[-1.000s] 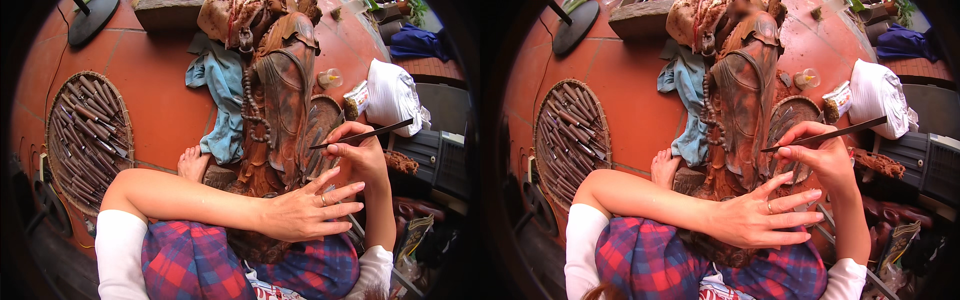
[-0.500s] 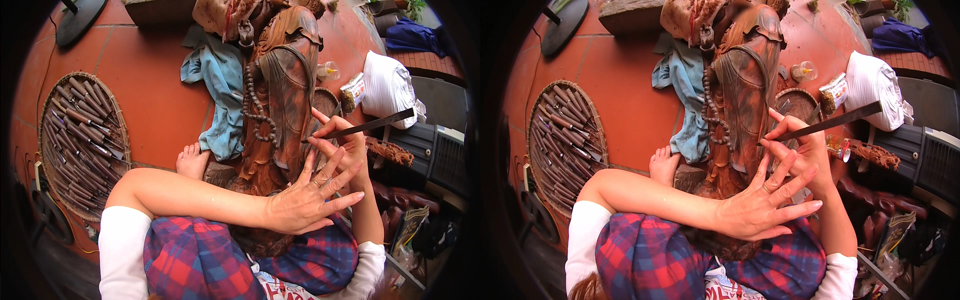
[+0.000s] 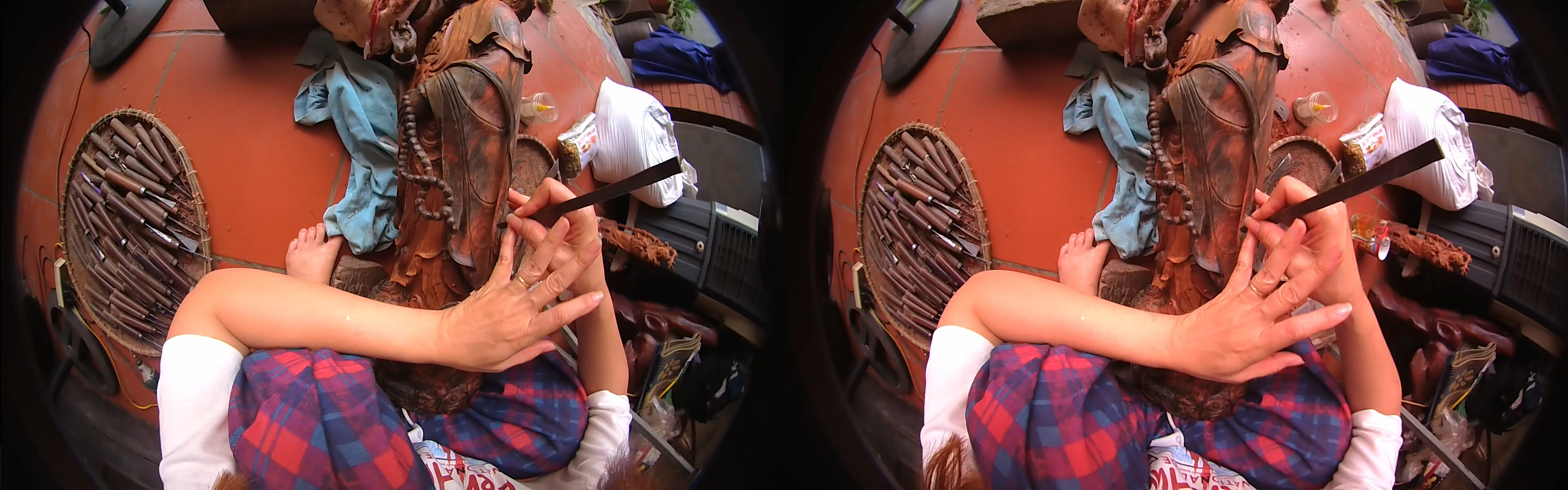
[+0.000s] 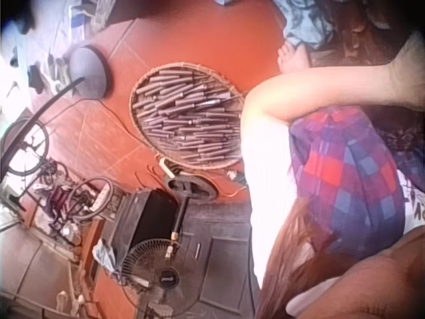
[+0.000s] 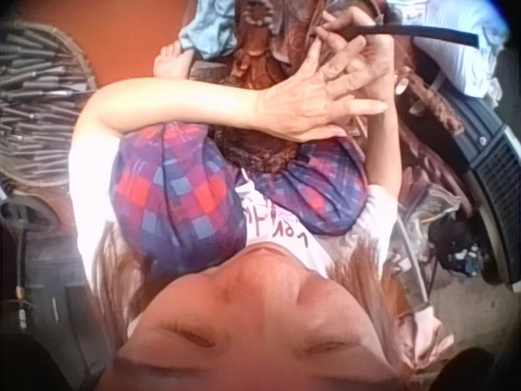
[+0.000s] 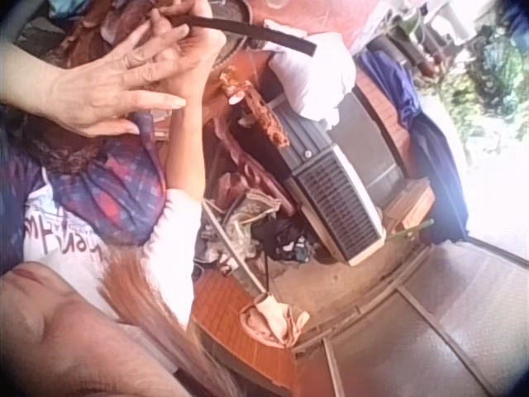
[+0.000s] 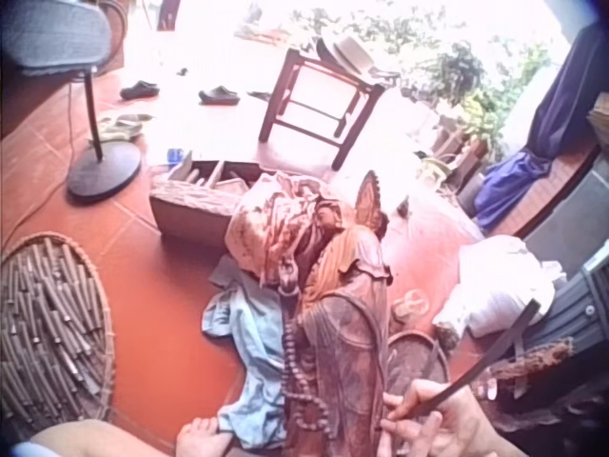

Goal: The person sits on the floor and carves a large wooden sculpture using various hand tools. They switch between different chisels and knives to refine the details of the figure, occasionally wiping the surface with a cloth.

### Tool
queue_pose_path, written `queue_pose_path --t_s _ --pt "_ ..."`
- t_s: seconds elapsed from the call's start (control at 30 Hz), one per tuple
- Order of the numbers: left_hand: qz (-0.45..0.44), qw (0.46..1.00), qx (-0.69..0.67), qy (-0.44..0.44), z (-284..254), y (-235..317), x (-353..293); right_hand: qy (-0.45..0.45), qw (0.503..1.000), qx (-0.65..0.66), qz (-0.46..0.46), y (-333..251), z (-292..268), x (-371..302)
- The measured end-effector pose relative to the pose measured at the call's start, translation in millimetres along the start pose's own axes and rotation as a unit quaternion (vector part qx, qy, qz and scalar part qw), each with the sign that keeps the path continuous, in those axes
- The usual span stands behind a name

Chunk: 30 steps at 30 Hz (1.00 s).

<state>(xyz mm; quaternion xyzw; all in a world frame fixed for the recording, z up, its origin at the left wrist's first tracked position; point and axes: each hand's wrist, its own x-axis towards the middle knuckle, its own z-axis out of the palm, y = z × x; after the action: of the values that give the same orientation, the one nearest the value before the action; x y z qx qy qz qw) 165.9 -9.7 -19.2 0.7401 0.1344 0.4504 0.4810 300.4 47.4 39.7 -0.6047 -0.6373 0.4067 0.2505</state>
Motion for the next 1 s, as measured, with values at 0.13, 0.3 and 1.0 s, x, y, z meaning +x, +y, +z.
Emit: queue_pose_path --t_s 0.13,0.3,1.0 --pt "0.001 1.000 0.000 -0.006 2.2 -1.1 -1.3 -0.015 0.999 -0.037 0.019 2.6 -1.6 -0.8" --pt "0.008 1.000 -0.001 -0.003 2.7 0.1 0.0 -0.009 1.000 -0.006 -0.012 3.9 -0.7 -0.8" --pt "0.020 1.000 -0.010 0.008 -4.8 -12.2 2.7 0.015 0.997 -0.074 0.021 -1.3 2.8 4.4"
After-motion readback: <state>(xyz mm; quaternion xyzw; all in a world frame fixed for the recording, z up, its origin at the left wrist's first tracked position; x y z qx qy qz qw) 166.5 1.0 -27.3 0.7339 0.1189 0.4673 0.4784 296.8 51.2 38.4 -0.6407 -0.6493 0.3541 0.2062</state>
